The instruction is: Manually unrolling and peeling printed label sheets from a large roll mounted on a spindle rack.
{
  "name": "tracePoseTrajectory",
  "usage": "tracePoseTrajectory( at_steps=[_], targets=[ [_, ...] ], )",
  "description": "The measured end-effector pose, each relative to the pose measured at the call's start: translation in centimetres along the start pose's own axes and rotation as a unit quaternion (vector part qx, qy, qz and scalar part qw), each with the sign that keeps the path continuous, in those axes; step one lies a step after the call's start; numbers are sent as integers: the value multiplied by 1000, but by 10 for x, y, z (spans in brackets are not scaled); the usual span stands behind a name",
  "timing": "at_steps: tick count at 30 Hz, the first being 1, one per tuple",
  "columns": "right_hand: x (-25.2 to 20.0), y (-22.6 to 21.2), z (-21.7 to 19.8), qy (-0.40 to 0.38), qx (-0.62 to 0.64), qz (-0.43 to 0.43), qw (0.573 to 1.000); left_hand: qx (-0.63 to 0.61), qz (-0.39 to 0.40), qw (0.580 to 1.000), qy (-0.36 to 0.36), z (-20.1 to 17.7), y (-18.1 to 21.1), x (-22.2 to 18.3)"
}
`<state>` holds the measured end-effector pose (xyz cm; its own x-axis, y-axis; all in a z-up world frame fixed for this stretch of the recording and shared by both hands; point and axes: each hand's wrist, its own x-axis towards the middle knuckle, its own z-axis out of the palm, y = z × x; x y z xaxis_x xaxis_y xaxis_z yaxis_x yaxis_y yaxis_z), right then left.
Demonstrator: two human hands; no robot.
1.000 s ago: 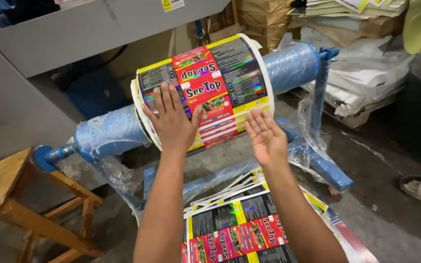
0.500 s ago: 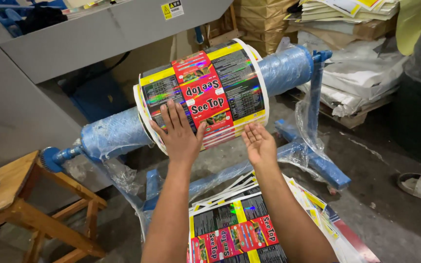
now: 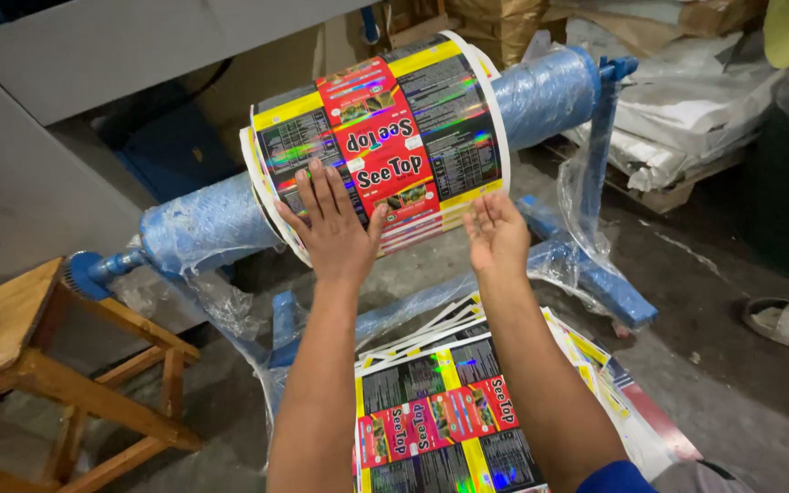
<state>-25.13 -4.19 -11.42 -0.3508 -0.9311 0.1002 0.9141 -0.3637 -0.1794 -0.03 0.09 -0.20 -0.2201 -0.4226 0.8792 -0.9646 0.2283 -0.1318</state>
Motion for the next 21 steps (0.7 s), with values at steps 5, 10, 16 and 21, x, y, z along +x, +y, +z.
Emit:
tracePoseTrajectory(
  at_steps=[5, 10, 16, 21],
  targets=[
    [-28, -10, 18, 17, -36, -3, 999, 8, 0, 1000, -6, -1, 2, 0],
    [-29, -14, 21, 6, 0, 4, 1000, 10, -3, 1000, -9, -2, 2, -1],
    [-34, -21, 71, -64, 22, 12, 998, 5, -4, 1000, -14, -2, 0, 1],
    [-16, -31, 19, 1, -61, -34, 998, 22, -2, 1000, -15, 1, 3, -6]
  ],
)
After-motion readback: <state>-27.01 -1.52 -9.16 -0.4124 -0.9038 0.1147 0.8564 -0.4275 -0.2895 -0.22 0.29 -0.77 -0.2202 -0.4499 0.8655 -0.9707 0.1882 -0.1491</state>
